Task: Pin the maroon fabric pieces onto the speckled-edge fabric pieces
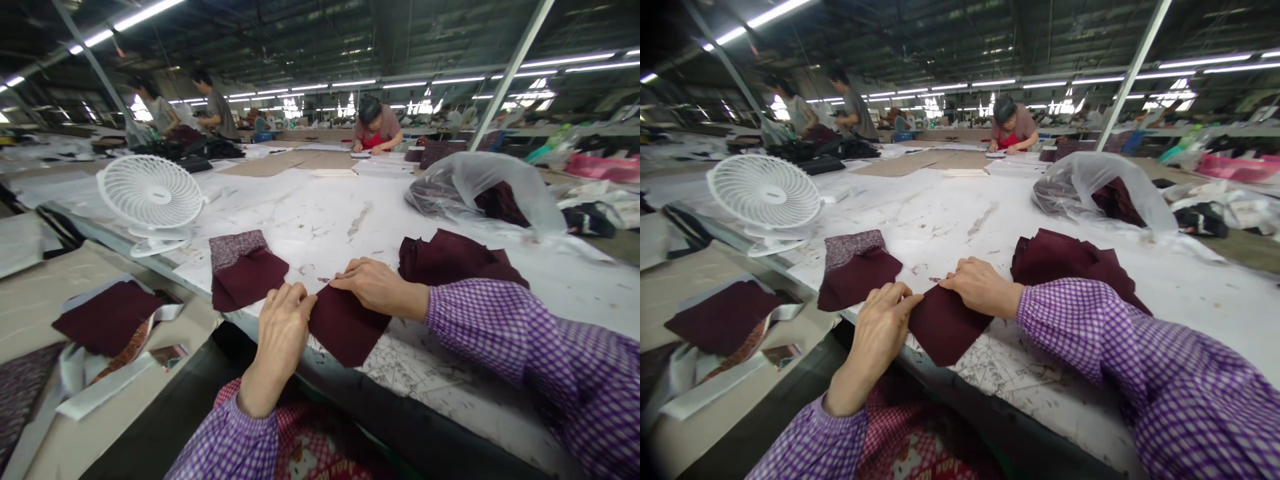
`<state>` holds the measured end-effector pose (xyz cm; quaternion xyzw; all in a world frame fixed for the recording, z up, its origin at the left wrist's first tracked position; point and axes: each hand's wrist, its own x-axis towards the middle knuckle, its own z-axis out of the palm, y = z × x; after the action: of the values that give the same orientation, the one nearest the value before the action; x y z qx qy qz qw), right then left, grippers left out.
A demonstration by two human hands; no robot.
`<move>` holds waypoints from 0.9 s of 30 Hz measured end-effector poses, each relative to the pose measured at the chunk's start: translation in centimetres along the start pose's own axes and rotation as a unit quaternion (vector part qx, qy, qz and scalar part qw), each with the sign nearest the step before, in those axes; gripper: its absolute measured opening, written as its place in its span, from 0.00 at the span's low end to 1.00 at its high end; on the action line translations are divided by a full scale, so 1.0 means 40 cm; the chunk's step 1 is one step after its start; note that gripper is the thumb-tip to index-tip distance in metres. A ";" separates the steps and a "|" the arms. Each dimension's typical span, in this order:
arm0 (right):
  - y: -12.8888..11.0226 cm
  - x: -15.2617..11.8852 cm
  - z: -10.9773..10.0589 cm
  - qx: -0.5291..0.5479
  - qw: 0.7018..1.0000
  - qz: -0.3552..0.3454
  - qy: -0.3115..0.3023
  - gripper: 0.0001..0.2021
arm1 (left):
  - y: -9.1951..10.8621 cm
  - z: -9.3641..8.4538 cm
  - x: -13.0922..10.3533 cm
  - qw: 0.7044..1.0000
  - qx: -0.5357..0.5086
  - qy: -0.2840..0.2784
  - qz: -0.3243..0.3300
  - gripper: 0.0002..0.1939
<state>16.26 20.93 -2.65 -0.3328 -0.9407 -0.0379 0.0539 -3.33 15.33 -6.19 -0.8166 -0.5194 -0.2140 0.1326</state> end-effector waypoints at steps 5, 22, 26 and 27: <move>-0.045 0.031 -0.046 -0.109 0.990 -0.018 -0.092 0.20 | -0.012 -0.002 -0.004 1.000 -0.027 -0.006 0.001 0.11; -0.057 0.052 -0.094 -0.141 0.972 -0.078 -0.172 0.30 | -0.073 -0.009 -0.079 0.951 -0.280 0.080 -0.103 0.09; -0.059 0.057 -0.106 -0.150 0.963 -0.081 -0.206 0.31 | -0.081 -0.011 -0.075 0.940 -0.306 0.067 -0.138 0.06; -0.059 0.057 -0.109 -0.152 0.961 -0.080 -0.215 0.31 | -0.076 -0.011 -0.070 0.946 -0.289 0.061 -0.135 0.06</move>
<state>13.32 20.05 1.87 -0.2606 -0.9368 -0.1125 -0.2043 -7.22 14.20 -7.18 -0.7272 -0.5316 -0.4206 -0.1081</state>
